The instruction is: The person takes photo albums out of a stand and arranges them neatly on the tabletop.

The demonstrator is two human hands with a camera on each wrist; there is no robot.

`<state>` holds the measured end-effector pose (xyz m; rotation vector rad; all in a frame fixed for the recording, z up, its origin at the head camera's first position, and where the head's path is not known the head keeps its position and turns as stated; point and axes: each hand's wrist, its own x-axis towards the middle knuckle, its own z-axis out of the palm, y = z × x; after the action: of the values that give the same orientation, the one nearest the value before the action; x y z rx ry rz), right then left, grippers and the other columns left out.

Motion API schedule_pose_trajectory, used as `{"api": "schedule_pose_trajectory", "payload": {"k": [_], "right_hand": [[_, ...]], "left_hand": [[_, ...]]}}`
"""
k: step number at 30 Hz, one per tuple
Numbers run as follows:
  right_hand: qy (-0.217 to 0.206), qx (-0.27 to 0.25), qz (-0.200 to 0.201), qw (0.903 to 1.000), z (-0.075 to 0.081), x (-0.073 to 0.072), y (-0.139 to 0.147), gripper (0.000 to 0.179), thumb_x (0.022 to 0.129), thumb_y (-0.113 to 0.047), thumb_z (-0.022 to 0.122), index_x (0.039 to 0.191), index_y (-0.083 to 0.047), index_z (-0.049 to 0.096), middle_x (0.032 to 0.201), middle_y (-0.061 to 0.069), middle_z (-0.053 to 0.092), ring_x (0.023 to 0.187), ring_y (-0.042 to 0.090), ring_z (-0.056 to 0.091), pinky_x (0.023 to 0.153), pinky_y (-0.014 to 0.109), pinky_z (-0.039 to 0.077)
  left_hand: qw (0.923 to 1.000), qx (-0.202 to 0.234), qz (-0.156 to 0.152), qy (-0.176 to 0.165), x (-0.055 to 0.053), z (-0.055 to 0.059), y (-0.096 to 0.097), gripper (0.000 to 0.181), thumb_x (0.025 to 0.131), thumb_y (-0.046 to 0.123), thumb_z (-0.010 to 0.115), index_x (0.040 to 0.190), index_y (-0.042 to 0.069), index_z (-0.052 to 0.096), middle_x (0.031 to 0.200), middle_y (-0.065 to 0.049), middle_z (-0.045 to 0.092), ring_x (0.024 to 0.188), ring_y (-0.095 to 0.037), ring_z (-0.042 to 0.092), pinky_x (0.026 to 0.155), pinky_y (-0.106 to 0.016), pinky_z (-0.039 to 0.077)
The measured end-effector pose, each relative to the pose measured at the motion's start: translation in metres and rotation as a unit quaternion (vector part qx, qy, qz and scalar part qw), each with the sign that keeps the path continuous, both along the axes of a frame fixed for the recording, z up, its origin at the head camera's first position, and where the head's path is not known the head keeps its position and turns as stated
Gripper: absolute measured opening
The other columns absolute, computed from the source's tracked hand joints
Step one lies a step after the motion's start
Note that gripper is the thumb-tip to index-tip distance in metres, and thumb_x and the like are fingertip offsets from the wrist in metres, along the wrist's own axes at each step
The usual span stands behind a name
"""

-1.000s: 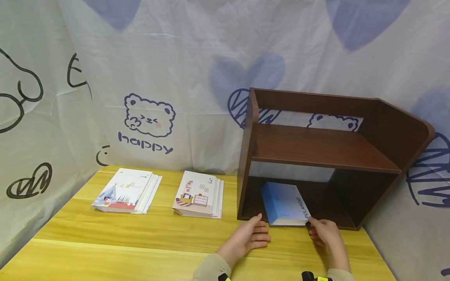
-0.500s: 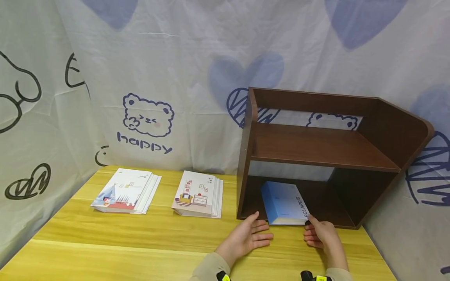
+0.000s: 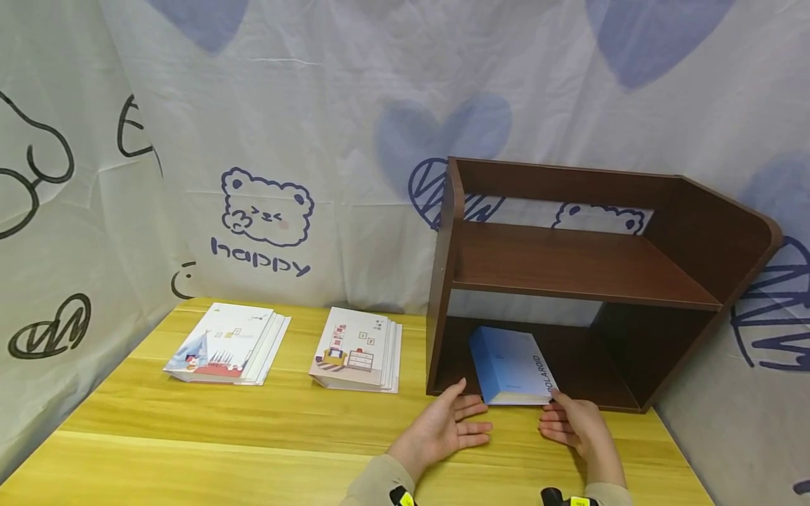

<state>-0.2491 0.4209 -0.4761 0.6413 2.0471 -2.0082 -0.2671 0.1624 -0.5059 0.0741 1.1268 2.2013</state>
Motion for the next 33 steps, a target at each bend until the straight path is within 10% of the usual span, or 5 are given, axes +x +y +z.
{"api": "schedule_pose_trajectory", "payload": {"k": [17,33], "right_hand": [[0.004,-0.115,0.124,0.9856,-0.003,0.008,0.021,0.036,0.103,-0.025,0.044,0.084,-0.01,0.07,0.079,-0.001,0.073,0.074,0.011,0.072,0.075,0.026,0.06],[-0.005,-0.148,0.223,0.9634,-0.001,0.013,0.032,0.033,0.104,-0.022,0.042,0.091,-0.012,0.071,0.085,-0.004,0.074,0.075,0.006,0.071,0.075,0.021,0.058]], "left_hand": [[0.9992,-0.036,0.002,0.018,0.001,0.002,0.0,0.085,0.094,0.055,0.052,0.142,-0.012,0.036,0.126,-0.021,0.055,0.099,-0.032,0.065,0.096,-0.053,0.052],[0.9915,-0.112,0.038,0.052,0.006,0.005,0.006,0.056,0.088,0.045,0.069,0.118,0.0,0.053,0.08,-0.003,0.057,0.058,-0.015,0.058,0.071,-0.04,0.061]]}}
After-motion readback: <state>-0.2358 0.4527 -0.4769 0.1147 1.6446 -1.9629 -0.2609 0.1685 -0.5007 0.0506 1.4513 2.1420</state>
